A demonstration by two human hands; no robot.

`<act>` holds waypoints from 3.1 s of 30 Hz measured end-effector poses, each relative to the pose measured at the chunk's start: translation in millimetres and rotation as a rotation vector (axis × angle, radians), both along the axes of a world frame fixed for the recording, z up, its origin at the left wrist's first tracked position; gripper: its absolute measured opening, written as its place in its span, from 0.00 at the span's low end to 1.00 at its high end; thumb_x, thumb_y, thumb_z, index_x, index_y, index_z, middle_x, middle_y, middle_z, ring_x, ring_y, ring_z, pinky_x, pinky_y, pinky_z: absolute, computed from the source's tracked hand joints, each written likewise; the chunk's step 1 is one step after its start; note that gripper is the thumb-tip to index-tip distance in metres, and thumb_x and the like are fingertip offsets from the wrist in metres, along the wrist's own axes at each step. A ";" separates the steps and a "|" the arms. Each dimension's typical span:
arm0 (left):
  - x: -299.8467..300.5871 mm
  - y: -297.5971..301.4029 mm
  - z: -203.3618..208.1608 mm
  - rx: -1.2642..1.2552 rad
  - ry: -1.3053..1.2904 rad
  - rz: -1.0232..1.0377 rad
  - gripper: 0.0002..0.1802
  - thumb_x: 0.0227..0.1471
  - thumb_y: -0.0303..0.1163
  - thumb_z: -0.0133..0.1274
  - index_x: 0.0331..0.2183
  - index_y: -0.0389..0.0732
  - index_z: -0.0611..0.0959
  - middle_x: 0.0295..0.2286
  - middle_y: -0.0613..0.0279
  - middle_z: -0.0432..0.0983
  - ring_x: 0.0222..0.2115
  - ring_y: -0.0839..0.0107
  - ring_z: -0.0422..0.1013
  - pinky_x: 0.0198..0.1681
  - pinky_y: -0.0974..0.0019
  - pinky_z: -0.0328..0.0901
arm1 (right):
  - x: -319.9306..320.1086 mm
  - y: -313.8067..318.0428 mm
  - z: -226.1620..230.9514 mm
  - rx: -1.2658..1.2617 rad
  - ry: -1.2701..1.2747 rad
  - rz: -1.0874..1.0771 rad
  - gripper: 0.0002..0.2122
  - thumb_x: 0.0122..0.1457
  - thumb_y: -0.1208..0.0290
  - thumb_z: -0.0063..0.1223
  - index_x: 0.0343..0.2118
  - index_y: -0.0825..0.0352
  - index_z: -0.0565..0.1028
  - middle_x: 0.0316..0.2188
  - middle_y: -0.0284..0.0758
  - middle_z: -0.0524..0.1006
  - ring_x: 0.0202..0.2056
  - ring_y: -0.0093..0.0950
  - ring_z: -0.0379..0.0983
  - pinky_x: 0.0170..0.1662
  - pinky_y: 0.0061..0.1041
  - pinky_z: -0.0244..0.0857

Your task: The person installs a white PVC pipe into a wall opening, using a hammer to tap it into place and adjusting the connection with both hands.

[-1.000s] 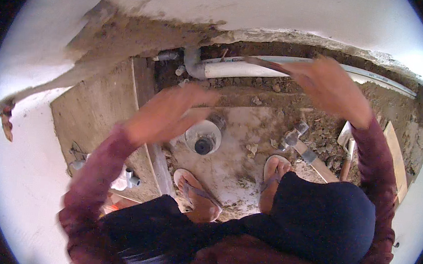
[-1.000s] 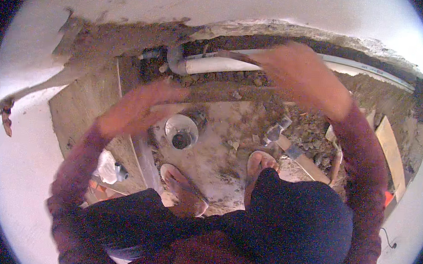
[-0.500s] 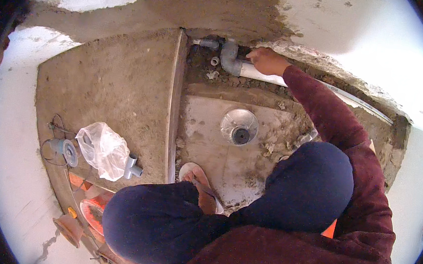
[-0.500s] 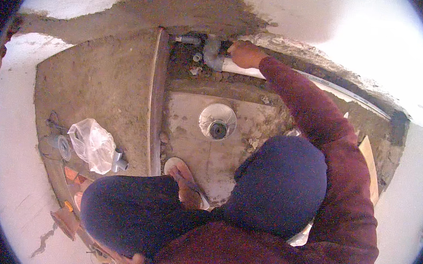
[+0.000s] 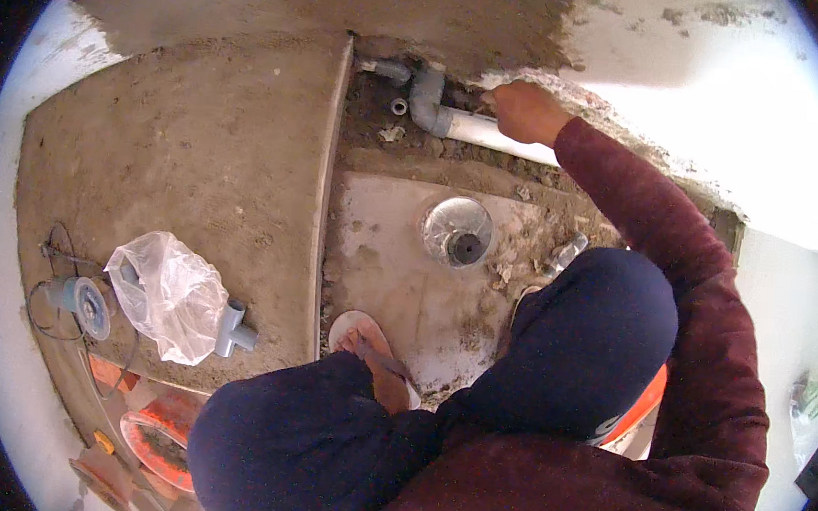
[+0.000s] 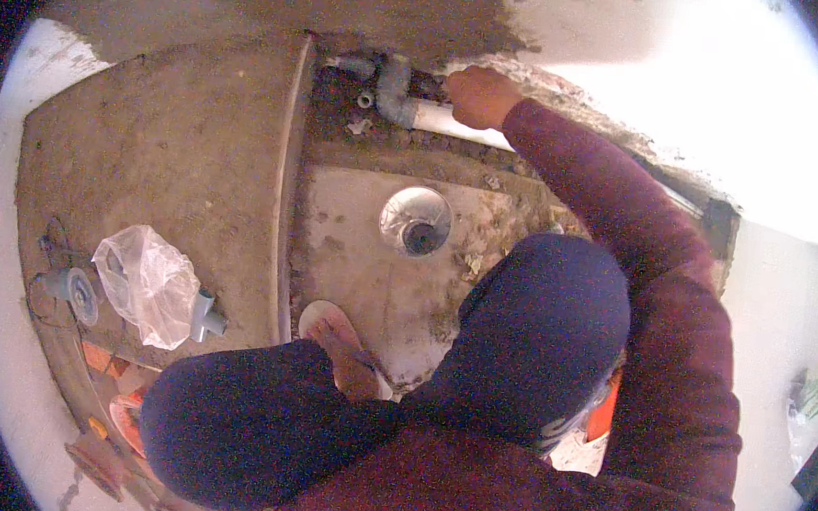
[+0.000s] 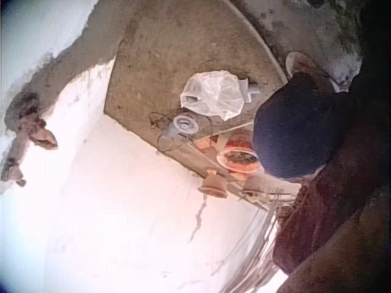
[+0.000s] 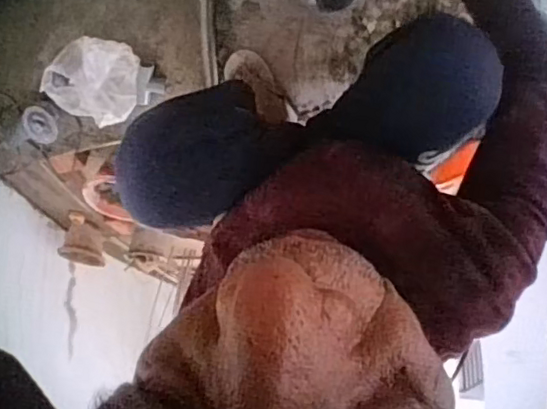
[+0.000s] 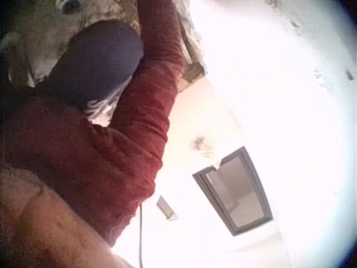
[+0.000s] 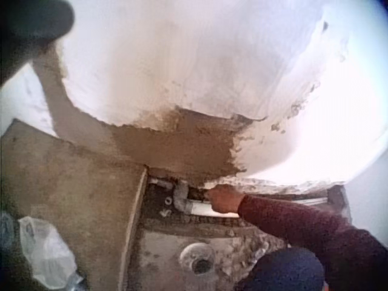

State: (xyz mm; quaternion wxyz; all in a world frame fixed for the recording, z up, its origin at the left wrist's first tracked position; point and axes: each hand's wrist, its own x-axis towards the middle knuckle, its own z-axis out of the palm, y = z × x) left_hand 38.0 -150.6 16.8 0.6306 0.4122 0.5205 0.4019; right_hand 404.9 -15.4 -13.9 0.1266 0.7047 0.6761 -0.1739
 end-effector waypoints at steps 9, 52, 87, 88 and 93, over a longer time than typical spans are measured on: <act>8.4 4.0 -0.9 -0.015 -0.018 -0.047 0.41 0.53 0.58 0.35 0.53 0.30 0.61 0.53 0.41 0.57 0.54 0.49 0.53 0.59 0.47 0.45 | 20.9 -6.6 -75.0 -0.019 0.046 -0.058 0.14 0.54 0.70 0.44 0.43 0.60 0.74 0.28 0.45 0.76 0.35 0.44 0.73 0.40 0.41 0.67; -11.2 -39.5 19.8 0.179 0.150 0.213 0.42 0.51 0.58 0.30 0.53 0.29 0.60 0.55 0.37 0.51 0.57 0.39 0.42 0.61 0.40 0.34 | 126.5 -81.3 -61.5 -0.079 0.657 -0.568 0.15 0.62 0.62 0.41 0.47 0.59 0.74 0.32 0.39 0.78 0.32 0.29 0.71 0.41 0.29 0.64; 310.2 258.0 -207.5 0.454 1.469 -1.452 0.25 0.57 0.46 0.36 0.52 0.43 0.68 0.53 0.51 0.62 0.39 0.57 0.72 0.36 0.53 0.70 | 32.8 -302.3 -7.4 0.108 0.922 -0.265 0.17 0.44 0.67 0.53 0.41 0.57 0.75 0.19 0.41 0.74 0.22 0.42 0.73 0.25 0.41 0.66; 313.2 257.1 -220.3 0.655 1.526 -1.509 0.24 0.58 0.44 0.35 0.51 0.41 0.68 0.52 0.49 0.62 0.41 0.55 0.71 0.38 0.51 0.69 | 30.0 -297.7 -7.9 0.086 0.881 -0.252 0.15 0.44 0.67 0.52 0.39 0.58 0.75 0.18 0.41 0.74 0.22 0.42 0.73 0.24 0.42 0.66; 330.4 244.9 -232.5 0.746 1.734 -1.549 0.23 0.56 0.34 0.33 0.53 0.39 0.66 0.51 0.44 0.63 0.51 0.53 0.63 0.51 0.47 0.62 | 16.6 -300.4 -25.4 0.114 0.895 -0.159 0.11 0.42 0.69 0.52 0.32 0.60 0.73 0.15 0.40 0.73 0.21 0.41 0.73 0.22 0.42 0.66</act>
